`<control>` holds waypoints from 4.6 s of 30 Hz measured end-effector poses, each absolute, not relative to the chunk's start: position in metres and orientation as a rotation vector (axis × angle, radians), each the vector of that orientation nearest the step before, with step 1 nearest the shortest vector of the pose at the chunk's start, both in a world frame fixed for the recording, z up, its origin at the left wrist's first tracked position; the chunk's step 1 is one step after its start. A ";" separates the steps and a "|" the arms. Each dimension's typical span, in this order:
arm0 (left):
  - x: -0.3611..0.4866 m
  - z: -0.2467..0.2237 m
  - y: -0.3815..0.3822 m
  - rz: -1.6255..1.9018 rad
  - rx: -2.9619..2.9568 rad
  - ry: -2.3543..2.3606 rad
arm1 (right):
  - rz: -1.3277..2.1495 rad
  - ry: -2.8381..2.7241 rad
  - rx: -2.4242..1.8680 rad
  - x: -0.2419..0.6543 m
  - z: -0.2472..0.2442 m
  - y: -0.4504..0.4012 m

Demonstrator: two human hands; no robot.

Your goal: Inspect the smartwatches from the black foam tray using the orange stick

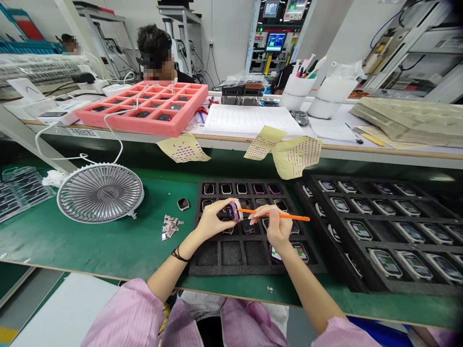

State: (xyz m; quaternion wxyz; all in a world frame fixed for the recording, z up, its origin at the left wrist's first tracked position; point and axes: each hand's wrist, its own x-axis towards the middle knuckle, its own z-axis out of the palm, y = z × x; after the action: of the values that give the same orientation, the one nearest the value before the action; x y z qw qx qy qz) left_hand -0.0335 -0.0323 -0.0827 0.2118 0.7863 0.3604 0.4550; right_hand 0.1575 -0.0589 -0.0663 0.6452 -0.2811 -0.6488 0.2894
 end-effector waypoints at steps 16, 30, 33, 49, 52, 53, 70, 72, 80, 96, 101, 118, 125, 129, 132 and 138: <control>-0.034 -0.082 -0.033 1.233 2.181 1.013 | 0.628 -1.502 -0.625 0.157 -0.067 -0.061; -0.033 -0.084 -0.032 1.232 2.194 1.029 | 0.598 -1.535 -0.732 0.158 -0.075 -0.059; -0.033 -0.082 -0.032 1.248 2.190 1.021 | 0.620 -1.448 -0.731 0.156 -0.071 -0.059; -0.033 -0.079 -0.033 1.256 2.107 0.962 | 1.116 -1.430 -1.001 0.140 -0.074 -0.045; -0.034 -0.075 -0.034 1.297 2.085 0.936 | 1.194 -1.358 -0.959 0.139 -0.067 -0.045; -0.034 -0.075 -0.034 1.309 2.087 0.925 | 1.208 -1.344 -0.952 0.139 -0.065 -0.046; -0.033 -0.082 -0.030 1.386 1.878 1.059 | 1.275 -1.151 -0.944 0.142 -0.071 -0.043; -0.033 -0.084 -0.030 1.398 1.853 1.074 | 1.300 -1.123 -0.928 0.142 -0.070 -0.043; -0.033 -0.084 -0.028 1.396 1.821 1.097 | 1.168 -1.227 -0.985 0.142 -0.072 -0.041; -0.108 -0.114 -0.148 0.710 2.389 1.357 | 0.547 -1.818 -1.315 0.100 -0.118 -0.133; -0.102 -0.115 -0.140 0.664 2.523 1.357 | 0.158 -1.664 -1.539 0.153 -0.099 -0.148; -0.061 -0.068 -0.106 0.481 2.553 1.198 | 0.033 -1.538 -1.919 0.248 -0.138 -0.156; 0.049 -0.060 -0.093 -0.013 2.897 0.766 | 0.424 -1.515 -1.865 0.239 -0.126 -0.161; 0.069 -0.061 -0.081 -0.265 2.976 0.765 | 0.536 -1.661 -1.881 0.242 -0.117 -0.156; 0.074 -0.060 -0.076 -0.302 2.970 0.751 | 0.585 -1.714 -1.886 0.247 -0.114 -0.152; 0.059 -0.077 -0.057 0.082 2.555 0.670 | 0.854 -1.443 -1.635 0.258 -0.112 -0.152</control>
State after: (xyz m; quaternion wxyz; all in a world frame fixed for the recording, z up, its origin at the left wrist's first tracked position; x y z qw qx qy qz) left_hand 0.0593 -0.0571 -0.0766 0.2471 0.9368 0.2457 0.0302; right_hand 0.2580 -0.1518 -0.1118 0.3893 -0.6430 -0.5675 0.3361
